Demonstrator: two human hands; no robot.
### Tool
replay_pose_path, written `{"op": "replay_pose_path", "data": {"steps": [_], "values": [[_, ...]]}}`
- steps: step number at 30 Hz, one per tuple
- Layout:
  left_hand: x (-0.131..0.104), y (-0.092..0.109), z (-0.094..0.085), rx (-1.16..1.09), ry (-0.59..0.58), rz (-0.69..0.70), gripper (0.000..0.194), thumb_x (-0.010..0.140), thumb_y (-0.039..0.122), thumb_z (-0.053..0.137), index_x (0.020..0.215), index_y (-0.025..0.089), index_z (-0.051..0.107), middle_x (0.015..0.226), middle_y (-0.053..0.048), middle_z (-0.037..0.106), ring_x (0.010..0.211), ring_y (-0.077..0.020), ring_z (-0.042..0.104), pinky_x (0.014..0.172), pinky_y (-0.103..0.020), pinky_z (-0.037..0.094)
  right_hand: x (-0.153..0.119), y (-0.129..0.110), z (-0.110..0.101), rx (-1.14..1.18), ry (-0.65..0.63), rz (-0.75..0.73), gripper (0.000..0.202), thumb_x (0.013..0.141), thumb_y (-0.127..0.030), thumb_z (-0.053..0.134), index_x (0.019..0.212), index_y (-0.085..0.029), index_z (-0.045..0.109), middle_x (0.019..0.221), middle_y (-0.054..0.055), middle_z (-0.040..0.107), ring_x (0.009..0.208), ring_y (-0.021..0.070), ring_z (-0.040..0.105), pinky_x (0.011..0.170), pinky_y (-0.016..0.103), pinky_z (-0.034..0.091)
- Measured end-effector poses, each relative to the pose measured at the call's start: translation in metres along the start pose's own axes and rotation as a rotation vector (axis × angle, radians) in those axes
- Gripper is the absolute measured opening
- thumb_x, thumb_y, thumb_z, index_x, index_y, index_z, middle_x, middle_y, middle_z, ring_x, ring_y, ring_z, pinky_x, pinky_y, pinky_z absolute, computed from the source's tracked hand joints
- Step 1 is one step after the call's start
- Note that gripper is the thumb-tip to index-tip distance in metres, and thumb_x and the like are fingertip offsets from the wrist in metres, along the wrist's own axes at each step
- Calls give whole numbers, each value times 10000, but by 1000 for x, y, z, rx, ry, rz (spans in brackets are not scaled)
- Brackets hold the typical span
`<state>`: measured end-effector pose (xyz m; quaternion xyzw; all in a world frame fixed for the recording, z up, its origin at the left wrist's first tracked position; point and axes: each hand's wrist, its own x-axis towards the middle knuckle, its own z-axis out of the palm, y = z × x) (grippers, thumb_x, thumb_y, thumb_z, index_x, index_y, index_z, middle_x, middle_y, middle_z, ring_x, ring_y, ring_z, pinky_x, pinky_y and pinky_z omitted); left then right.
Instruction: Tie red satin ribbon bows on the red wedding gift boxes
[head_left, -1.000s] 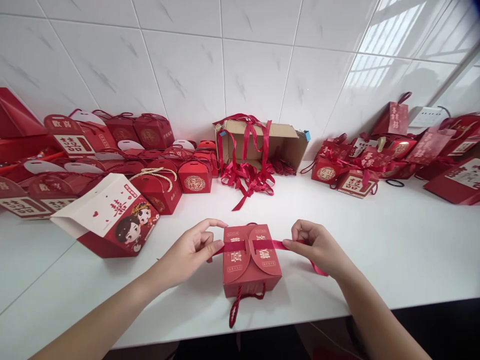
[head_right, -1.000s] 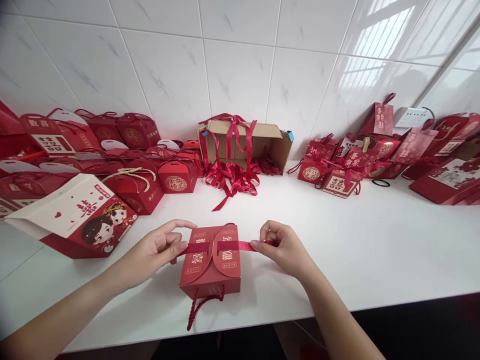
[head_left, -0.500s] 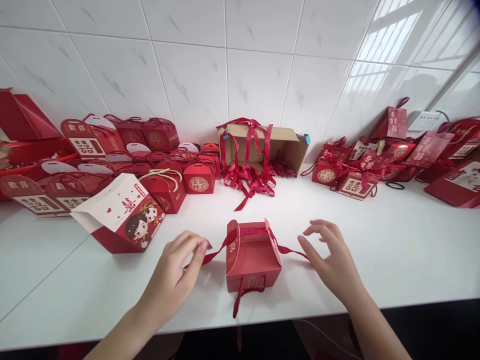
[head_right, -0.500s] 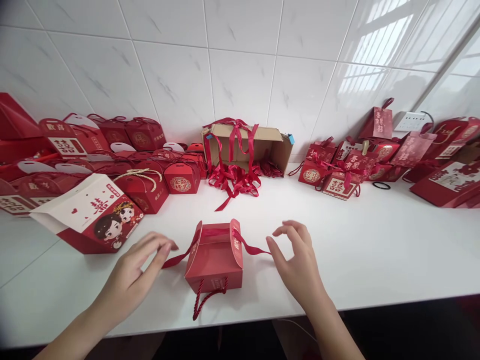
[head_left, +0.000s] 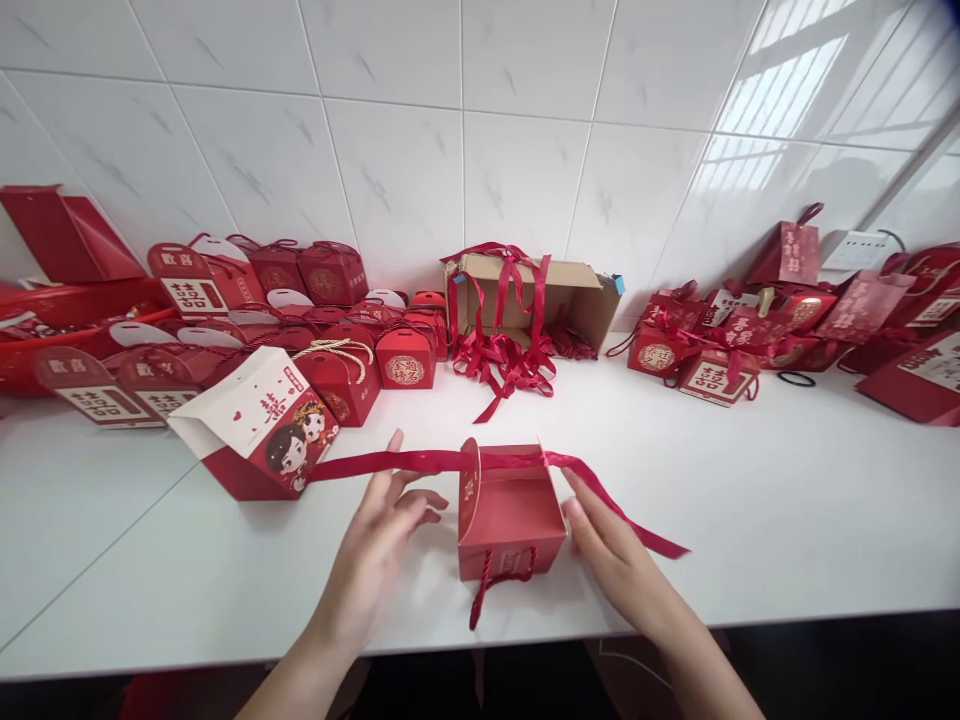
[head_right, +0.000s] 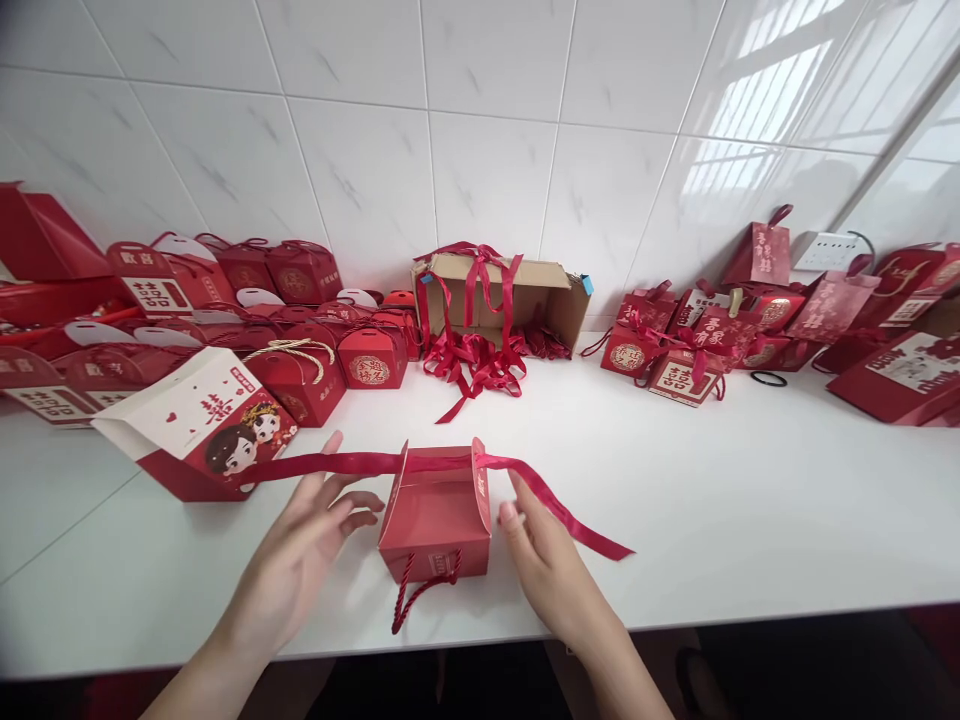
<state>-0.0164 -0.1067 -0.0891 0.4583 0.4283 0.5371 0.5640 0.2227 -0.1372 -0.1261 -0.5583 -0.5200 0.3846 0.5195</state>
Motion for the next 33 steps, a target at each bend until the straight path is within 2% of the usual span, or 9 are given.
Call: {"op": "replay_pose_path", "data": {"steps": [2, 5, 8, 10, 12, 15, 19, 28, 33], "values": [[3, 6, 0, -289, 8, -17, 503, 849, 375, 553, 1339, 315, 455, 970, -33, 604, 845, -171, 595, 751, -303, 519, 4, 1, 4, 225, 87, 99, 482, 840, -463, 579, 1294, -310, 530, 1119, 42, 649, 838, 169, 631, 682, 276, 499], [9, 14, -2, -463, 111, -2, 387, 872, 383, 532, 1228, 240, 588, 989, -67, 641, 737, -131, 595, 667, -245, 550, 9, -7, 7, 640, 150, 160, 456, 824, -417, 633, 1258, -316, 537, 1199, 29, 601, 974, 153, 609, 722, 238, 514], [12, 19, -6, -500, 189, -1, 324, 904, 312, 489, 1157, 176, 640, 888, -79, 659, 651, -108, 586, 616, -204, 555, 15, -17, 7, 1006, 112, 238, 407, 770, -274, 712, 1161, -266, 598, 997, 1, 648, 859, 110, 629, 690, 201, 531], [12, 20, -9, -529, 192, -43, 324, 926, 267, 432, 1131, 141, 650, 832, -89, 657, 624, -113, 586, 590, -206, 558, 18, -20, 6, 1175, 114, 304, 304, 738, -209, 729, 1030, -226, 648, 840, -21, 641, 742, 83, 622, 626, 175, 527], [12, 21, -11, -581, 192, -110, 335, 935, 223, 382, 1078, 110, 663, 780, -95, 645, 611, -124, 589, 568, -222, 560, 21, -21, 7, 1280, 132, 373, 170, 711, -171, 732, 864, -188, 659, 768, -19, 630, 700, 87, 618, 572, 168, 518], [11, 22, -13, -672, 196, -208, 341, 919, 154, 342, 938, 70, 672, 765, -105, 625, 632, -153, 599, 570, -272, 570, 22, -22, 7, 1338, 168, 434, 115, 693, -135, 719, 753, -158, 624, 790, 5, 646, 714, 111, 634, 542, 183, 521], [10, 22, -13, -707, 226, -247, 301, 879, 81, 352, 825, 54, 647, 795, -109, 608, 652, -166, 595, 568, -304, 571, 23, -24, 7, 1366, 218, 408, 157, 702, -73, 682, 830, -133, 615, 816, 10, 658, 707, 101, 642, 527, 171, 528], [14, 29, -13, -558, 252, -38, 273, 850, 36, 444, 918, 99, 701, 901, -79, 628, 633, -102, 544, 539, -222, 552, 28, -30, 4, 1366, 222, 309, 212, 756, -95, 681, 953, -131, 610, 843, -5, 658, 666, 53, 621, 538, 140, 533], [15, 34, -10, -480, 279, 55, 270, 833, 13, 493, 929, 133, 715, 1084, -80, 623, 642, -68, 524, 537, -173, 544, 33, -30, 6, 1352, 215, 289, 166, 757, -132, 708, 894, -161, 619, 824, -26, 644, 676, 46, 614, 535, 128, 520]]}}
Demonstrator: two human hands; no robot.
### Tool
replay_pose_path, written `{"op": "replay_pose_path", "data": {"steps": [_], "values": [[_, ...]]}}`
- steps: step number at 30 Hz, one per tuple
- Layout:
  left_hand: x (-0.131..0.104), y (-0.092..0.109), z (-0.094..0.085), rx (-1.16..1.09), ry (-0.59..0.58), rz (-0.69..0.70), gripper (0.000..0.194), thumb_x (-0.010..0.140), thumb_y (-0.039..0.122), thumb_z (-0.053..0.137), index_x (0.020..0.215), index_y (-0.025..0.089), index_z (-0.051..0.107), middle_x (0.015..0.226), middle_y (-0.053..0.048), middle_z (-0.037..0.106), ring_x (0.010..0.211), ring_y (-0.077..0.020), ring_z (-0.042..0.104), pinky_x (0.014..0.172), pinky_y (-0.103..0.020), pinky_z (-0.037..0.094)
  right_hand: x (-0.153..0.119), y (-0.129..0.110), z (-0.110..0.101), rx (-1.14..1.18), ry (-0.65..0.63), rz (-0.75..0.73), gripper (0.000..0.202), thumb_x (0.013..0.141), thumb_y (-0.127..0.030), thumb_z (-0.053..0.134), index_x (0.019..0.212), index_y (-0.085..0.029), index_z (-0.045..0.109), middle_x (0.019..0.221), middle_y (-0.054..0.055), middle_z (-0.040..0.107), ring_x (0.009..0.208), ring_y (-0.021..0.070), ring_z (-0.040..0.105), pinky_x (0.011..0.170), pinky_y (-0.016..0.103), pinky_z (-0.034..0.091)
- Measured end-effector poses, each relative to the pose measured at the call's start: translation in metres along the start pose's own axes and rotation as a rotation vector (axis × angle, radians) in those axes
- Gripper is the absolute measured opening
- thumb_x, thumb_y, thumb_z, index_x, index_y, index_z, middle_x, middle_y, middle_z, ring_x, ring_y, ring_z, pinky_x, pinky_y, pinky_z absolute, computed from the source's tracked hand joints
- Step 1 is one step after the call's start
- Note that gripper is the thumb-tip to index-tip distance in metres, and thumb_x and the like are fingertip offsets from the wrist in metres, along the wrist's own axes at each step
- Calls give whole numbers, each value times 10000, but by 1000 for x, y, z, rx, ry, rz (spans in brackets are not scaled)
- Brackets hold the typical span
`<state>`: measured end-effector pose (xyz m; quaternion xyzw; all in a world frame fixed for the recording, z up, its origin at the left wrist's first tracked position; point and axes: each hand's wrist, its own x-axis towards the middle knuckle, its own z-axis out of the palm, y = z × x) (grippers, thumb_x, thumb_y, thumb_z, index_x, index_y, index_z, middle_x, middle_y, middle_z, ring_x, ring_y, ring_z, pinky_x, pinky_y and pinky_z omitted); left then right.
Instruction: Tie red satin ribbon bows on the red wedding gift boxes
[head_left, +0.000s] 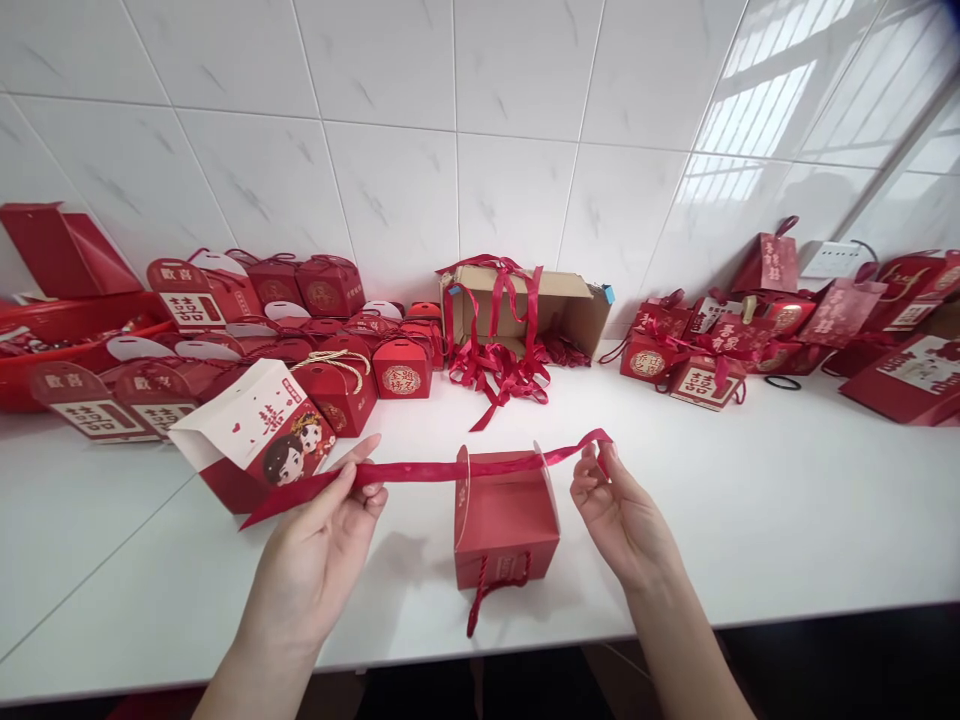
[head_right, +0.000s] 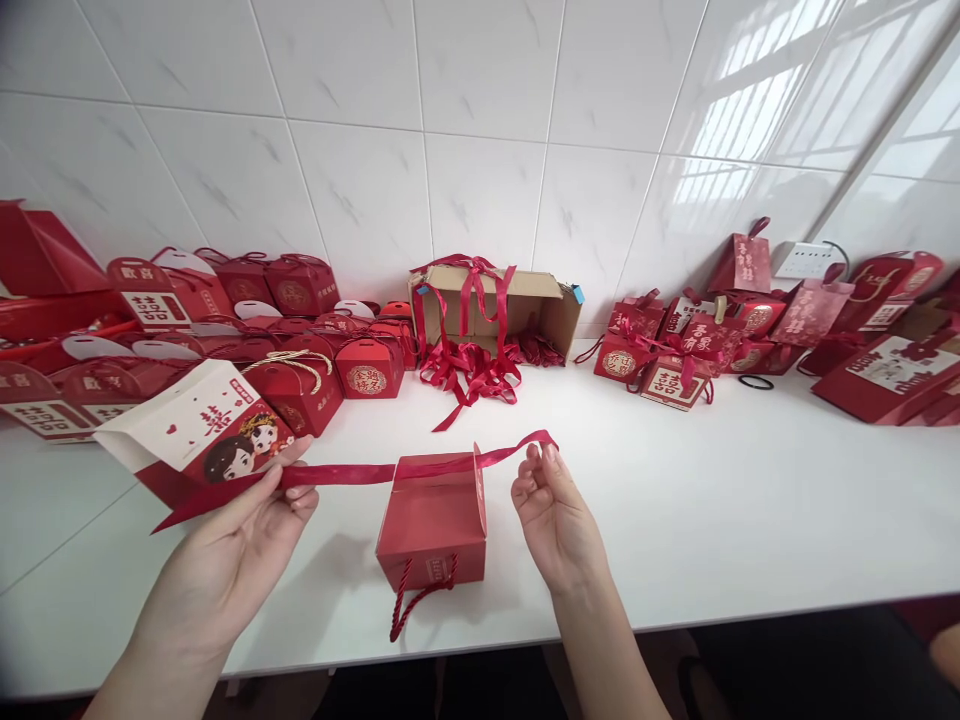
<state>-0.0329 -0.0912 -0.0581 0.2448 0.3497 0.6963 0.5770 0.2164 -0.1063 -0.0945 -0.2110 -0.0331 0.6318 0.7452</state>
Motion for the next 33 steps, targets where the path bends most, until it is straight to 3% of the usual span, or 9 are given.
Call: {"op": "replay_pose_path", "data": {"steps": [5, 9, 14, 18, 21, 23, 27, 33], "values": [[-1, -1, -4, 23, -8, -32, 238, 830, 50, 539, 932, 154, 727, 953, -42, 613, 643, -66, 504, 551, -160, 547, 0, 4, -2, -21, 35, 77, 93, 772, -107, 674, 799, -171, 612, 1035, 12, 660, 726, 54, 628, 523, 131, 518], [-1, -2, -5, 60, -23, 1, 239, 805, 76, 597, 989, 170, 718, 945, -33, 595, 675, -73, 487, 550, -152, 541, 0, 4, -3, -6, 40, 61, 177, 719, -47, 687, 806, -185, 617, 918, -26, 664, 665, 34, 611, 486, 99, 497], [0, -1, -2, 81, -30, 70, 262, 791, 87, 620, 1020, 175, 710, 1055, -42, 594, 698, -71, 471, 549, -140, 533, -3, 3, -6, 25, -9, 9, 256, 689, -12, 694, 860, -191, 630, 918, -18, 646, 800, 57, 630, 611, 107, 549], [0, -1, -1, 95, -37, 129, 268, 791, 94, 628, 1029, 191, 704, 1112, -34, 602, 709, -65, 481, 571, -123, 533, -1, 4, -13, -40, 55, -92, 178, 733, -85, 716, 833, -207, 632, 845, -52, 636, 724, 46, 623, 555, 117, 548], [-1, -3, -1, 118, -49, 240, 249, 763, 106, 671, 990, 200, 709, 1128, -13, 605, 788, -78, 517, 595, -106, 534, 2, 6, -18, -51, 113, -64, 141, 739, -126, 732, 794, -211, 634, 845, -52, 648, 719, 51, 630, 559, 123, 558], [-1, -3, -3, 94, -27, 274, 232, 733, 89, 696, 927, 216, 715, 1056, 16, 625, 790, -77, 537, 595, -105, 537, 3, 7, -19, -16, 118, -8, 149, 728, -118, 742, 789, -204, 637, 825, -40, 655, 712, 49, 633, 559, 108, 554], [2, -2, -6, 8, 59, 183, 142, 716, 53, 698, 764, 186, 706, 806, 38, 641, 688, -67, 568, 593, -123, 552, 3, 5, -16, 69, 98, 51, 142, 735, -114, 737, 767, -197, 625, 707, -46, 626, 605, 31, 599, 502, 85, 528], [6, 6, 1, -48, 102, 195, 121, 785, 67, 635, 726, 159, 686, 766, 27, 656, 618, -55, 563, 546, -125, 523, 1, -8, -5, -42, 57, -145, 69, 767, -197, 713, 768, -196, 643, 718, -42, 642, 614, 51, 608, 500, 129, 520]]}}
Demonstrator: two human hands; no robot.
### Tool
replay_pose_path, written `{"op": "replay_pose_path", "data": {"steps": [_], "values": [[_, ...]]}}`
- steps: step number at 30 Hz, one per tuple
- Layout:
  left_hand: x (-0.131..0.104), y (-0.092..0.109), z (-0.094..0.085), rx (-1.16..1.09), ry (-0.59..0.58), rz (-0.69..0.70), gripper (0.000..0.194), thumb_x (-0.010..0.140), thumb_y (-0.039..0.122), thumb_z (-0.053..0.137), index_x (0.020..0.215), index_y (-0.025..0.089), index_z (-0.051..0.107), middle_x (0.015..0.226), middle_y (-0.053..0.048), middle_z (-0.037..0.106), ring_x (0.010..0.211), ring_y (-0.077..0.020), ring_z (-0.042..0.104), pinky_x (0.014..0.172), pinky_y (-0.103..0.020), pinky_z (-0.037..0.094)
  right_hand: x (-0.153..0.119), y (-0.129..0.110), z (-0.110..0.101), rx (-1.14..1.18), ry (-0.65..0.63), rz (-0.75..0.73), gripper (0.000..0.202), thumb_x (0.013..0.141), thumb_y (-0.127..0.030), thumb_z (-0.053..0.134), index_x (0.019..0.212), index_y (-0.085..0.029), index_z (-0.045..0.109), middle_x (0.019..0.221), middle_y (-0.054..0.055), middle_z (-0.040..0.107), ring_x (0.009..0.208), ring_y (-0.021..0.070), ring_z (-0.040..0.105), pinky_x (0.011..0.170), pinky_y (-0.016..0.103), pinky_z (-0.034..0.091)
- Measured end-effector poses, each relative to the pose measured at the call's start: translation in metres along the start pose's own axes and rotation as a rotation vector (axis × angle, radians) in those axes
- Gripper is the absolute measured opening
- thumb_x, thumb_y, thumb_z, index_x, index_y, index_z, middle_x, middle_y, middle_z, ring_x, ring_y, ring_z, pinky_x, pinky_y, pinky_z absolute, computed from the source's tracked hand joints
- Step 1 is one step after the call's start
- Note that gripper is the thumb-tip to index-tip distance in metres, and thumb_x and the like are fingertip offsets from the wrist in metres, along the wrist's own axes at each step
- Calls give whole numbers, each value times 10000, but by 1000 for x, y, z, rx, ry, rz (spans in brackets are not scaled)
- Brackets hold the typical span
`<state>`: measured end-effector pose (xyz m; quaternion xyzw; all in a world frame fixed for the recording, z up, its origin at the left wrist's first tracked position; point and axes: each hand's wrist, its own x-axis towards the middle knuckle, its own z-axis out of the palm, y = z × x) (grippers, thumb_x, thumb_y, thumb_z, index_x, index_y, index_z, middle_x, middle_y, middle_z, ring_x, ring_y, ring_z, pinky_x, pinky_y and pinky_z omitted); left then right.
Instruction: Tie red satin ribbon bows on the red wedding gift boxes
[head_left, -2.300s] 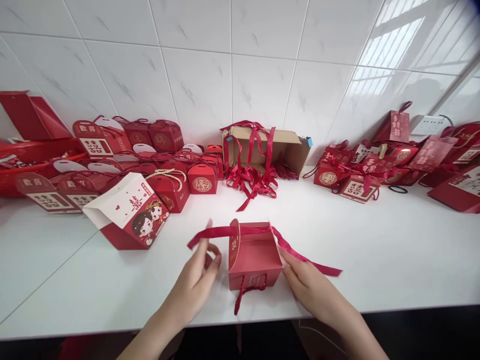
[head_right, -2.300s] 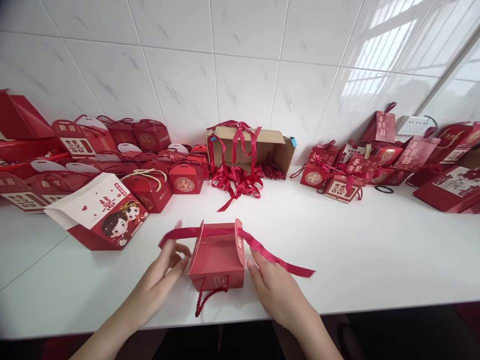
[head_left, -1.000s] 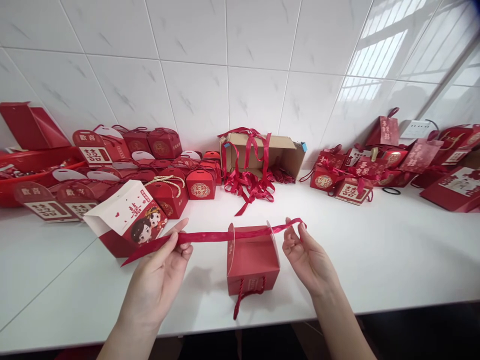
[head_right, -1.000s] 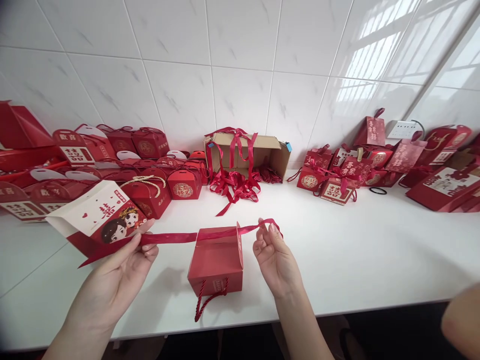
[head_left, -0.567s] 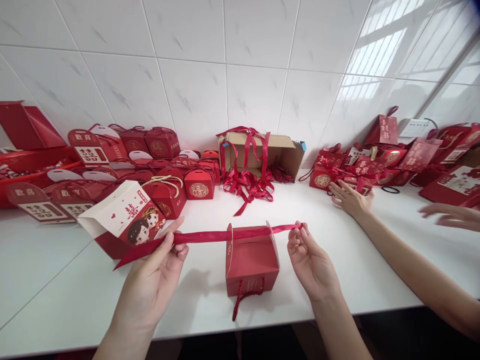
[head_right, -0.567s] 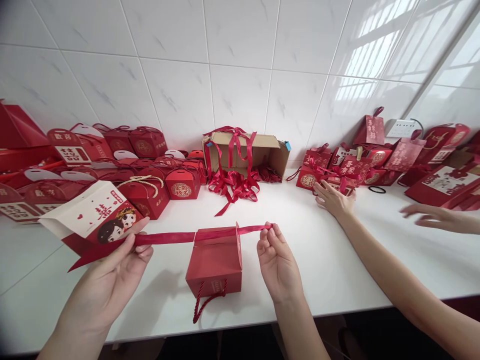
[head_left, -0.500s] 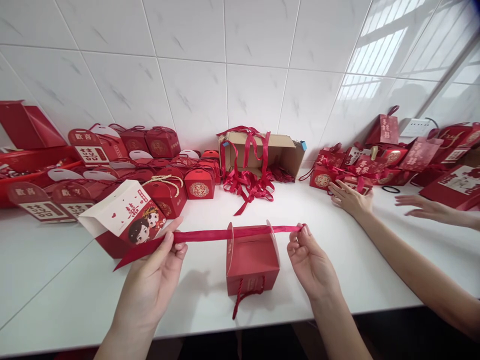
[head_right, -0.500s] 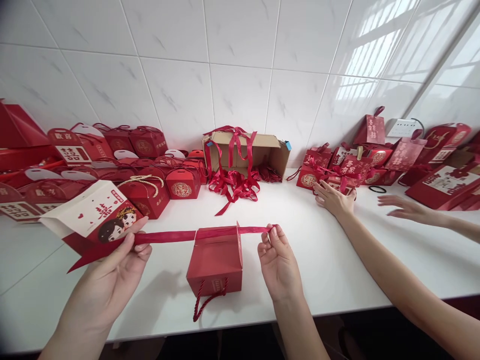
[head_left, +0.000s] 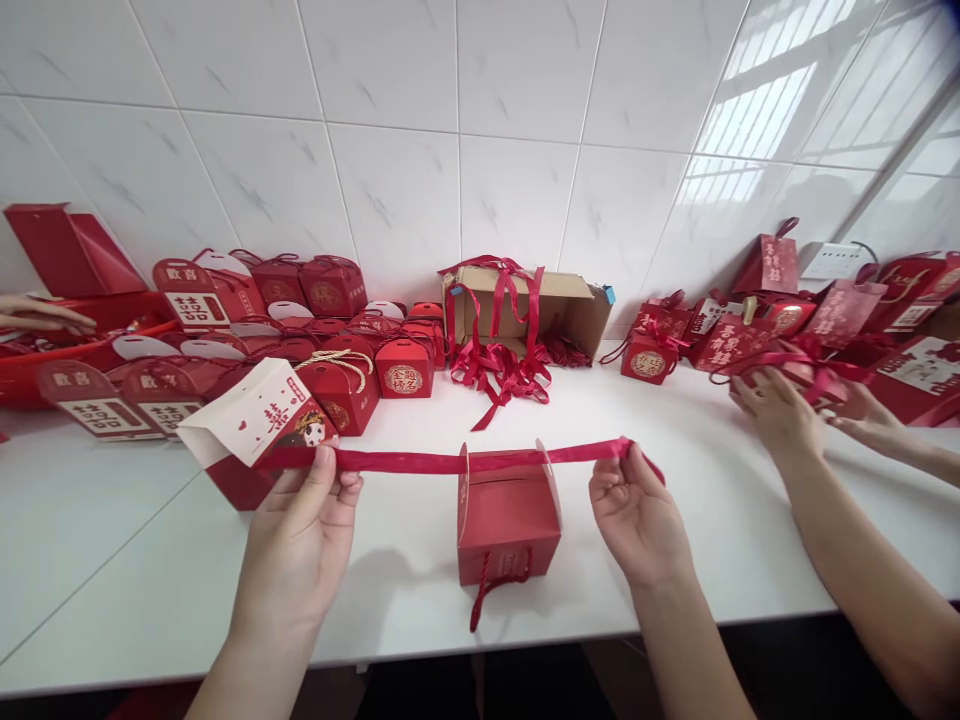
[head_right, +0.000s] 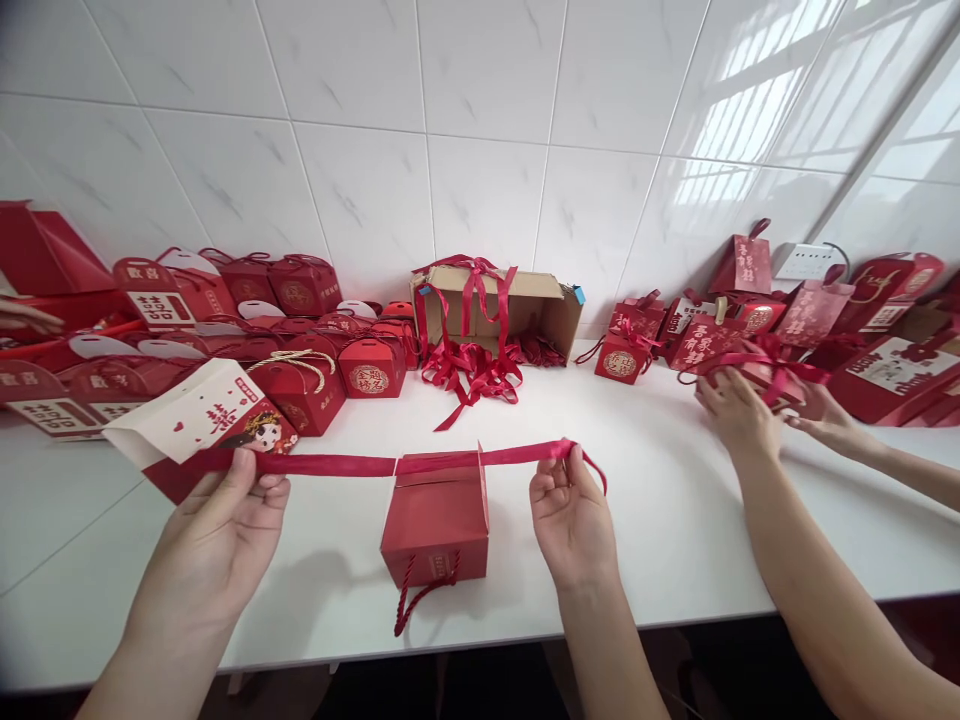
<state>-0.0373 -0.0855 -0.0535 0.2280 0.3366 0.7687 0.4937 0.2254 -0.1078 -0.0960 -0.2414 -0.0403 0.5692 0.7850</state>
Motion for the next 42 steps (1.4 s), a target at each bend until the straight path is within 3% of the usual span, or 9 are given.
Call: {"op": "replay_pose_path", "data": {"steps": [5, 8, 12, 16, 20, 24, 32, 38, 42], "values": [[6, 15, 20, 42, -177, 114, 97, 796, 140, 646, 712, 169, 682, 762, 6, 640, 666, -83, 555, 554, -164, 494, 3, -22, 22, -209, -83, -361, 151, 691, -205, 772, 790, -206, 658, 793, -55, 671, 682, 56, 626, 644, 185, 529], [9, 25, 38, 113, -306, 216, 30, 743, 170, 708, 717, 163, 695, 753, -2, 639, 673, -97, 554, 567, -198, 478, 3, -39, 44, -367, -194, -468, 136, 696, -262, 771, 736, -204, 654, 689, -51, 642, 645, 78, 612, 613, 216, 518], [9, 36, 67, 218, -447, 280, 101, 707, 201, 755, 800, 171, 730, 769, 0, 664, 682, -89, 553, 597, -198, 453, 2, -54, 80, -586, -350, -616, 157, 676, -273, 778, 781, -212, 678, 737, -25, 654, 658, 97, 598, 561, 215, 489], [5, 40, 94, 365, -547, 278, 193, 682, 294, 772, 808, 150, 743, 780, -40, 682, 738, -130, 590, 645, -215, 456, 0, -53, 115, -769, -480, -637, 188, 712, -368, 738, 740, -193, 678, 640, -22, 612, 570, 87, 557, 516, 213, 466], [4, 40, 110, 489, -642, 314, 183, 730, 342, 722, 751, 160, 733, 719, -29, 665, 702, -132, 584, 661, -229, 452, -1, -45, 137, -847, -572, -594, 247, 713, -417, 727, 727, -178, 665, 640, -16, 619, 580, 90, 564, 532, 215, 464], [4, 41, 115, 520, -659, 335, 172, 739, 341, 709, 739, 169, 725, 730, -30, 673, 712, -148, 592, 678, -250, 462, -3, -39, 141, -815, -628, -573, 218, 712, -383, 733, 815, -204, 663, 691, -27, 637, 623, 89, 573, 589, 223, 463], [3, 45, 117, 459, -648, 319, 238, 721, 388, 719, 762, 154, 706, 753, -35, 682, 729, -151, 620, 696, -260, 488, -5, -35, 127, -730, -569, -501, 177, 717, -374, 726, 758, -210, 674, 729, -28, 622, 661, 87, 545, 625, 219, 430], [0, 47, 122, 464, -696, 341, 266, 750, 405, 691, 788, 142, 701, 860, -61, 707, 777, -173, 653, 679, -269, 507, -11, -34, 130, -678, -548, -613, 135, 735, -339, 716, 751, -217, 660, 765, -24, 623, 736, 92, 569, 699, 220, 445], [-3, 47, 123, 489, -730, 301, 275, 762, 428, 674, 771, 154, 688, 860, -57, 705, 818, -188, 655, 677, -267, 515, -11, -34, 132, -696, -561, -613, 164, 754, -363, 697, 743, -211, 635, 744, -23, 617, 706, 101, 584, 672, 234, 464]]}}
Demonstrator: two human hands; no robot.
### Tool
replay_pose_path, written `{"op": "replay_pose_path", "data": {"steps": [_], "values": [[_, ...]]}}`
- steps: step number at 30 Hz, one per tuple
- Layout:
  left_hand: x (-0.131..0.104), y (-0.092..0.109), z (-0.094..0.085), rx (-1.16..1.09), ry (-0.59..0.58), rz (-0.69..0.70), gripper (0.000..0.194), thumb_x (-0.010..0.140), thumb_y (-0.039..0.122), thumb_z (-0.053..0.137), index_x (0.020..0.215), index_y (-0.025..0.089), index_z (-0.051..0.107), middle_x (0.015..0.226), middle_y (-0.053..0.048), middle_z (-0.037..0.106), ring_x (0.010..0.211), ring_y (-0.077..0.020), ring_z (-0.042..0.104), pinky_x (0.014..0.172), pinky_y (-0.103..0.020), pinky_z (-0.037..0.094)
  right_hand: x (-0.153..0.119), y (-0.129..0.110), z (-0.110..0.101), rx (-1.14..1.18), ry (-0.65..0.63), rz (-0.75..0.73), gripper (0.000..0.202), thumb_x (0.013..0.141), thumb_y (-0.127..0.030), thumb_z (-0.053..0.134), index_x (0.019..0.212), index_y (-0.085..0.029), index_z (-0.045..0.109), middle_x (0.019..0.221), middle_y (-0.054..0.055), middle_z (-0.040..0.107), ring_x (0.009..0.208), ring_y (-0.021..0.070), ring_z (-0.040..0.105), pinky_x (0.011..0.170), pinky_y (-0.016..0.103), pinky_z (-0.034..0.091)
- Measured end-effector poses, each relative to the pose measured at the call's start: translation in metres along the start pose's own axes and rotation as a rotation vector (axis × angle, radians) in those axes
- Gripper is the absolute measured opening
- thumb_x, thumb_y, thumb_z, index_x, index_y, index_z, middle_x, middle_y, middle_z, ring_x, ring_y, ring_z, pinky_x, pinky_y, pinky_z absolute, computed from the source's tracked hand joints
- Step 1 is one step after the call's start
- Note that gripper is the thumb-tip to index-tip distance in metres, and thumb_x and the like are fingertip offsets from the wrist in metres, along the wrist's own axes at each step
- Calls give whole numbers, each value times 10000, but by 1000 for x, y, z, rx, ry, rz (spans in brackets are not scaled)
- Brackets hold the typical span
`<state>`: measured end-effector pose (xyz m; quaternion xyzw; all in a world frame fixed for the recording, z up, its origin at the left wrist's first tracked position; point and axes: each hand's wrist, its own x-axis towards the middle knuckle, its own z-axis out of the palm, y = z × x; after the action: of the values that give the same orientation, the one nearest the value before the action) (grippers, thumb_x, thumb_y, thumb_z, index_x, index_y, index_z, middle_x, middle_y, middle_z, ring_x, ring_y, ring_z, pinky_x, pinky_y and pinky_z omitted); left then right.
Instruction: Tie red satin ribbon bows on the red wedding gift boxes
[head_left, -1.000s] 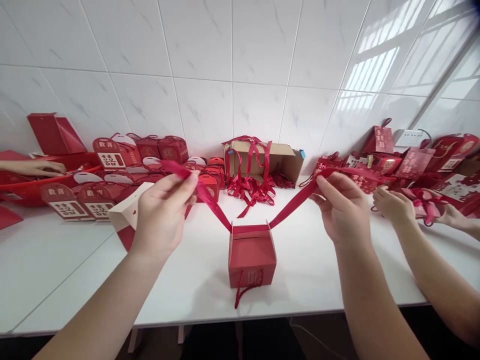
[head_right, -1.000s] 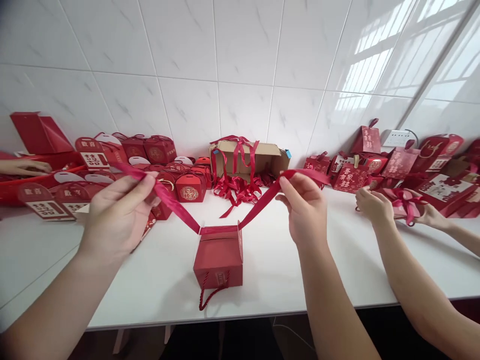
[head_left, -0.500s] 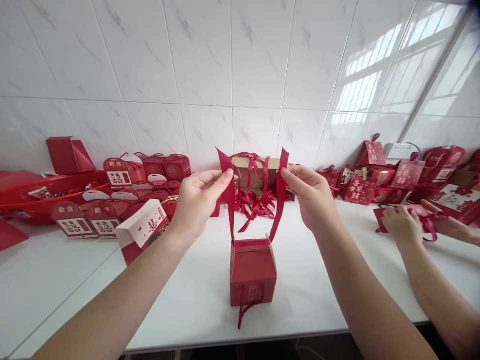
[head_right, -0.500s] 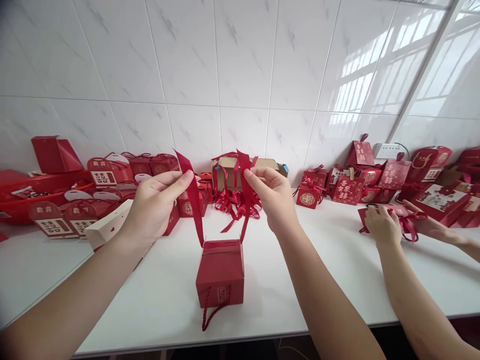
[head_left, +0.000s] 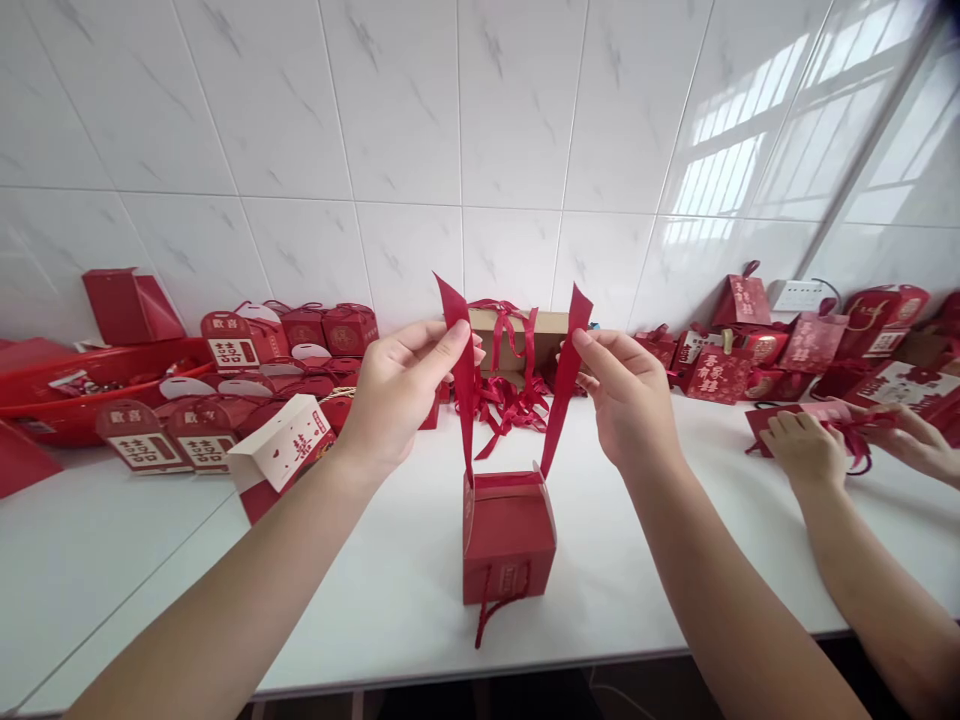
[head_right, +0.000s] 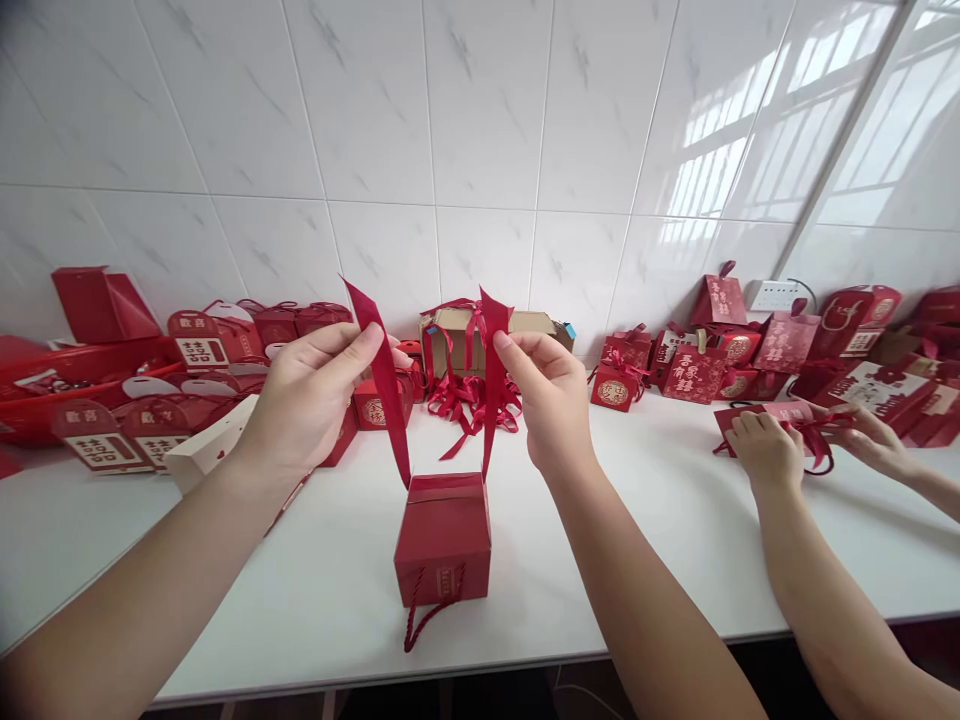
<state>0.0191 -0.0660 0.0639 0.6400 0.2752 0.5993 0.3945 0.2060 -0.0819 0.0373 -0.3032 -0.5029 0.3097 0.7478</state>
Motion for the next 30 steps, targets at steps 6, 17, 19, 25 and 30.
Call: {"op": "replay_pose_path", "data": {"steps": [6, 17, 19, 25, 30], "values": [[1, 0, 2, -87, -105, -59, 268, 808, 417, 629, 729, 161, 637, 745, -28, 668, 744, -170, 650, 692, -288, 527, 1, 0, 1, 51, -69, 43, 212, 785, -366, 664, 723, -190, 563, 642, -23, 610, 574, 108, 602, 554, 234, 485], [6, 6, 10, 91, -370, -113, 202, 782, 310, 680, 665, 151, 637, 499, 50, 467, 491, -63, 441, 487, -191, 386, 2, 2, 5, 17, -357, 69, 177, 783, -342, 680, 803, -171, 643, 583, -34, 557, 418, 43, 407, 379, 191, 302], [6, 8, 12, 105, -407, -128, 187, 787, 290, 673, 666, 149, 644, 501, 52, 469, 484, -54, 430, 474, -184, 366, -1, 1, 5, 57, -439, 85, 137, 782, -302, 682, 821, -172, 658, 598, -38, 526, 434, 37, 359, 388, 195, 272], [8, 5, 11, 120, -428, -211, 158, 737, 253, 703, 856, 156, 662, 617, 29, 563, 538, -75, 499, 516, -207, 402, -6, 9, 4, 85, -464, 33, 132, 833, -305, 639, 778, -187, 612, 567, -63, 438, 460, 42, 349, 416, 194, 275], [14, -1, 0, -25, -399, -405, 340, 729, 157, 642, 1065, 148, 587, 706, -15, 610, 668, -139, 577, 565, -243, 433, -2, 17, -5, -75, -588, -111, 111, 896, -283, 550, 863, -202, 618, 681, -26, 589, 499, 72, 519, 484, 222, 430]]}}
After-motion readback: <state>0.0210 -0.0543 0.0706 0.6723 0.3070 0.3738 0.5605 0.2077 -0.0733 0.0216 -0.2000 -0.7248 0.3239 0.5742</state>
